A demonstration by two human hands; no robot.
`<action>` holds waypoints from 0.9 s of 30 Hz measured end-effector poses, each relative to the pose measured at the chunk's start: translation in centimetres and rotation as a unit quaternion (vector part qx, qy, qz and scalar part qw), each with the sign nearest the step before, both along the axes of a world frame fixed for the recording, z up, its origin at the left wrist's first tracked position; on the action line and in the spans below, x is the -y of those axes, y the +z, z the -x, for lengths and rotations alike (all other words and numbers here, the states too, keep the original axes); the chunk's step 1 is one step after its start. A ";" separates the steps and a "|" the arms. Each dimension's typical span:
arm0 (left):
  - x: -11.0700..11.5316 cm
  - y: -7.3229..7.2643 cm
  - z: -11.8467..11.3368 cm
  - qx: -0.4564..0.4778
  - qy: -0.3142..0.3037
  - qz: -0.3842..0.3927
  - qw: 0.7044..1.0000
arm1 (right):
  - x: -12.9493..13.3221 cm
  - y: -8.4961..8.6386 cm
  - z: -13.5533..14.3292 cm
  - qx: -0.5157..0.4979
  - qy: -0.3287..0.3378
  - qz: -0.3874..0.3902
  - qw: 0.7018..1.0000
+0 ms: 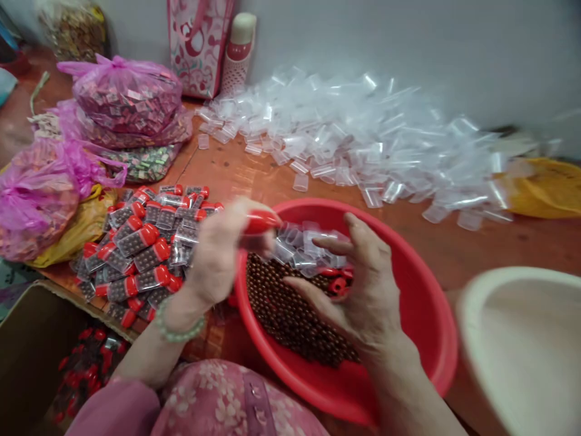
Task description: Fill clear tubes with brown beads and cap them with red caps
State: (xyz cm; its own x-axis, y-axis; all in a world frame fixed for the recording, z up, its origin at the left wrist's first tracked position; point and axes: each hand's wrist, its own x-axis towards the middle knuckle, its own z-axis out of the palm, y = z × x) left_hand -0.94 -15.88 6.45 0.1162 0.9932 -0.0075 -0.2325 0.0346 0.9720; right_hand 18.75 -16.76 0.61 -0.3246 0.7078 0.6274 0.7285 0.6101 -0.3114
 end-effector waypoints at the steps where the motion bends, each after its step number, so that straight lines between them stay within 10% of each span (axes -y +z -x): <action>1: 0.5 0.7 0.8 -0.013 0.058 -0.042 0.997 | 0.0 0.1 -0.4 -0.007 -0.026 0.000 1.000; 5: 1.1 1.1 2.0 -0.024 0.023 -0.057 0.998 | -0.6 -0.2 -2.0 -0.013 -0.100 0.017 0.995; 11: -0.8 -2.2 0.6 0.155 -0.050 0.139 0.977 | -1.3 -1.6 -3.8 0.058 -0.152 0.167 0.972; 19: -2.3 -4.2 0.3 0.299 -0.113 0.306 0.897 | -1.9 -2.0 -2.4 0.300 -0.179 0.326 0.878; 27: -2.5 -4.7 0.6 0.315 -0.121 0.316 0.887 | -1.2 -1.4 -1.7 0.386 -0.208 0.435 0.787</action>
